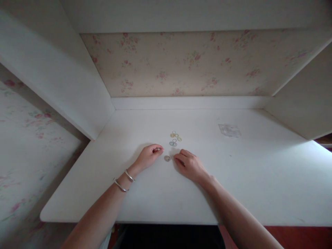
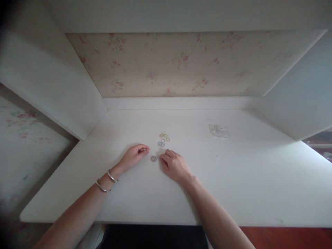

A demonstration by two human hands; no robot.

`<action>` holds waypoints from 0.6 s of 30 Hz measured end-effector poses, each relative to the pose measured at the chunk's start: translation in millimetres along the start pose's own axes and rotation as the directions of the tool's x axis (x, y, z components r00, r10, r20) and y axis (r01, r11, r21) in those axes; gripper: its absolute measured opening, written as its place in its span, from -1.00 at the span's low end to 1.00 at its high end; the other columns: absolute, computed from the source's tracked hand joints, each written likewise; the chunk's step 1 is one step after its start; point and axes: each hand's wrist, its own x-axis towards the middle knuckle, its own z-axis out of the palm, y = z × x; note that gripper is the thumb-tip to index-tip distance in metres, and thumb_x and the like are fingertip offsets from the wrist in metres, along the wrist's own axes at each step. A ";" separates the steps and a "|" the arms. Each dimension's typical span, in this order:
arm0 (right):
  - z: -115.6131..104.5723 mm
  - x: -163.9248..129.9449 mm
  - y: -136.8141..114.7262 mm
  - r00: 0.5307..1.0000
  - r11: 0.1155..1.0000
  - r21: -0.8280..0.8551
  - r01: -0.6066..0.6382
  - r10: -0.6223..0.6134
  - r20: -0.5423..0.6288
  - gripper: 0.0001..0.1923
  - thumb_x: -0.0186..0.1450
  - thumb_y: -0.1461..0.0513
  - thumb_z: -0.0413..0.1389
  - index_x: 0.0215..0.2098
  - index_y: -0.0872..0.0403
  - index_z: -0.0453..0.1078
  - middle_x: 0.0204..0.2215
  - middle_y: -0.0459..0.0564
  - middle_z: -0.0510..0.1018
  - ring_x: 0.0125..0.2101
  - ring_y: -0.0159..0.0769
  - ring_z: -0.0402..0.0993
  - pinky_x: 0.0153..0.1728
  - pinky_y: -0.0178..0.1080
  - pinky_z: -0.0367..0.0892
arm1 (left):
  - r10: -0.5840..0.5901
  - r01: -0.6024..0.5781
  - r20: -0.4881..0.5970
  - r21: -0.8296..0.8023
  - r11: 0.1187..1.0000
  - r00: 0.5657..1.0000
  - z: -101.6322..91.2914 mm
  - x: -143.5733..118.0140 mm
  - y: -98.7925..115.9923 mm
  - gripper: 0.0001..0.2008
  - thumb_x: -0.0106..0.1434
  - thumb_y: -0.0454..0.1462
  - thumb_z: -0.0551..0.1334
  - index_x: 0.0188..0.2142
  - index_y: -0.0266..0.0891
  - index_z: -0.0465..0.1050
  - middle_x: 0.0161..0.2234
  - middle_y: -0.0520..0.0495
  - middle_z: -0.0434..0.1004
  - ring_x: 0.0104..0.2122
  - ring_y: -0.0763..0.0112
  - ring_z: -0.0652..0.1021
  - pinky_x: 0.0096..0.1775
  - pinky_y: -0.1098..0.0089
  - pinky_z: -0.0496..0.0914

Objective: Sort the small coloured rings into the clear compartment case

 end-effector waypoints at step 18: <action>4.7 15.9 6.6 0.972 0.973 -0.018 -0.232 0.232 -0.028 -0.73 0.33 0.19 -0.06 -0.11 0.01 0.43 -0.32 -0.04 0.51 -0.36 -0.37 0.42 -0.33 -0.33 0.20 | 0.035 -0.037 0.042 0.047 0.998 0.998 3.3 0.6 -4.8 -0.69 0.22 -0.08 0.16 -0.22 -0.23 0.51 -0.32 -0.03 0.57 -0.35 0.38 0.50 -0.28 0.42 0.34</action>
